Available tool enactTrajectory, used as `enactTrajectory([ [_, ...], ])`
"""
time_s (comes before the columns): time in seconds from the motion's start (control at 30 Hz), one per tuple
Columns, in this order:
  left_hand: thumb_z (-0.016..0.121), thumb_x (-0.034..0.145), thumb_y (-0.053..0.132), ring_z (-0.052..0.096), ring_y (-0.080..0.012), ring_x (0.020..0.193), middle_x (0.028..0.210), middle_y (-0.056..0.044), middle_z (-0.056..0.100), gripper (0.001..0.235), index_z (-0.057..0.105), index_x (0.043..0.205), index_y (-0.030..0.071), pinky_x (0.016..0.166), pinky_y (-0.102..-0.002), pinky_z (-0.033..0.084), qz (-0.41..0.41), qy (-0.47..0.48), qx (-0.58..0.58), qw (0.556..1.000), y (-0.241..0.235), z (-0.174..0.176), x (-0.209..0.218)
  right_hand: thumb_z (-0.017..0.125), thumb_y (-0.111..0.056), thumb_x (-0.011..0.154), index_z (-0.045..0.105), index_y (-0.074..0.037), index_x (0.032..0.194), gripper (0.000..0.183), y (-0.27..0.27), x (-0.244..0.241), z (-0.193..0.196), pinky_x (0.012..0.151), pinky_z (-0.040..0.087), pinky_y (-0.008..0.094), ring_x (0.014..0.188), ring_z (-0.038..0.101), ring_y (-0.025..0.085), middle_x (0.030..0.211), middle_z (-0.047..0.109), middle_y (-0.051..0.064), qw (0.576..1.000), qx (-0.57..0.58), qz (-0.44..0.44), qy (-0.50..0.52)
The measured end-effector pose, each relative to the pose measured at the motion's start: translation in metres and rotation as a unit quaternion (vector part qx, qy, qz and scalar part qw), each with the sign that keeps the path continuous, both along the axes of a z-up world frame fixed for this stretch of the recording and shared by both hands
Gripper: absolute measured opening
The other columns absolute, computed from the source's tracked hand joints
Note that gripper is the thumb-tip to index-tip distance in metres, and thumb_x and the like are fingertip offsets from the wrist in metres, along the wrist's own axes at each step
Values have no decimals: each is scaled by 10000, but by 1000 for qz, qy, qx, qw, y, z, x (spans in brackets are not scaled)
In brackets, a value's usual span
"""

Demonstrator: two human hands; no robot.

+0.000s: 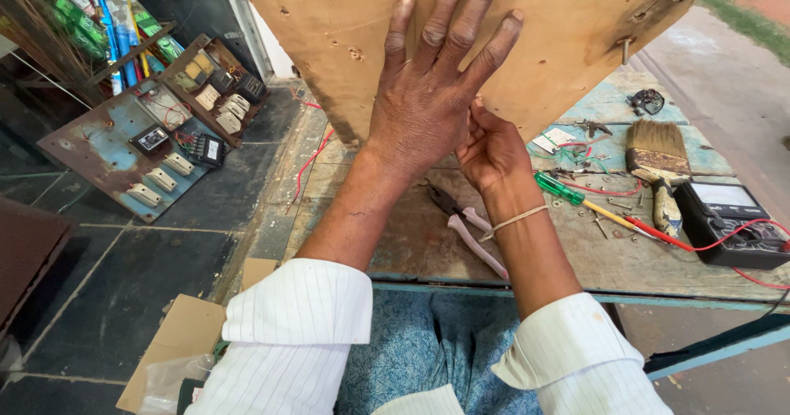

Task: The person wires an electrical component by hand and with a screwdriver. They insert wires into the terminals of a black component and tighten the screws to secure the connections.

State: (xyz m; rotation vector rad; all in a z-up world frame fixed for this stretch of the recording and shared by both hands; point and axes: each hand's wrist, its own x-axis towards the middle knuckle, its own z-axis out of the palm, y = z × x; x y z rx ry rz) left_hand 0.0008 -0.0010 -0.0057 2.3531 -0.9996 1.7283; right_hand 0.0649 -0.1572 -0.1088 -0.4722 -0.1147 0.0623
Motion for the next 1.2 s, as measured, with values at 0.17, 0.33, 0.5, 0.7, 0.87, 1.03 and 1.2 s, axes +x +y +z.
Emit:
enactTrajectory([
  [0.17, 688, 930, 131, 108, -260, 1607, 1714, -50, 136, 797, 338, 1640, 220, 1320, -569, 71, -7, 8, 6, 1000, 2, -1, -1, 644, -123, 1024, 697, -62, 1065, 91, -3, -2, -5, 655, 566, 239, 798, 716, 91, 941, 753, 19, 996, -45, -59, 44],
  [0.33, 661, 924, 44, 104, -247, 1604, 1710, -35, 149, 800, 354, 1637, 240, 1320, -566, 84, 8, 9, 13, 1000, 2, 2, -2, 592, -211, 1034, 708, -102, 967, 172, -16, -26, -13, 544, 511, 253, 640, 655, 108, 793, 728, 3, 973, -208, -89, 47],
  [0.5, 608, 930, -47, 143, -255, 1590, 1690, -68, 210, 780, 385, 1628, 221, 1305, -587, 97, -8, 13, 18, 1000, 2, 4, -4, 656, -347, 925, 780, -83, 947, 292, -43, -66, -31, 777, 564, 464, 855, 727, 375, 892, 761, 213, 534, -817, -214, 34],
  [0.7, 677, 880, -23, 223, -330, 1606, 1629, -126, 304, 777, 423, 1588, 173, 1314, -630, 111, -20, 29, 0, 999, -3, 2, -3, 649, -415, 863, 788, -84, 1008, 387, -116, -94, -55, 894, 543, 559, 1018, 684, 470, 1065, 713, 286, 367, -900, -189, 141],
  [0.87, 702, 841, -27, 233, -333, 1579, 1614, -125, 322, 832, 417, 1592, 186, 1306, -627, 112, -6, 16, -8, 1000, -4, 1, -1, 656, -459, 848, 774, -46, 1050, 475, -169, -89, -73, 908, 544, 532, 1034, 689, 455, 1099, 712, 281, 317, -920, -162, 162],
  [1.03, 699, 833, -32, 229, -318, 1571, 1615, -113, 319, 849, 408, 1598, 194, 1309, -626, 116, -3, 18, -4, 1000, -3, 0, -2, 662, -492, 864, 751, -8, 1066, 532, -166, -100, -65, 888, 546, 513, 1030, 688, 444, 1098, 708, 297, 318, -914, -185, 170],
  [1.2, 665, 808, -56, 232, -291, 1547, 1616, -92, 310, 879, 401, 1605, 203, 1317, -626, 121, 2, 16, -6, 1000, -3, -2, -1, 604, -443, 930, 774, -173, 1069, 347, -105, -127, -47, 872, 561, 476, 959, 739, 341, 1050, 791, 182, 457, -860, -202, 106],
])
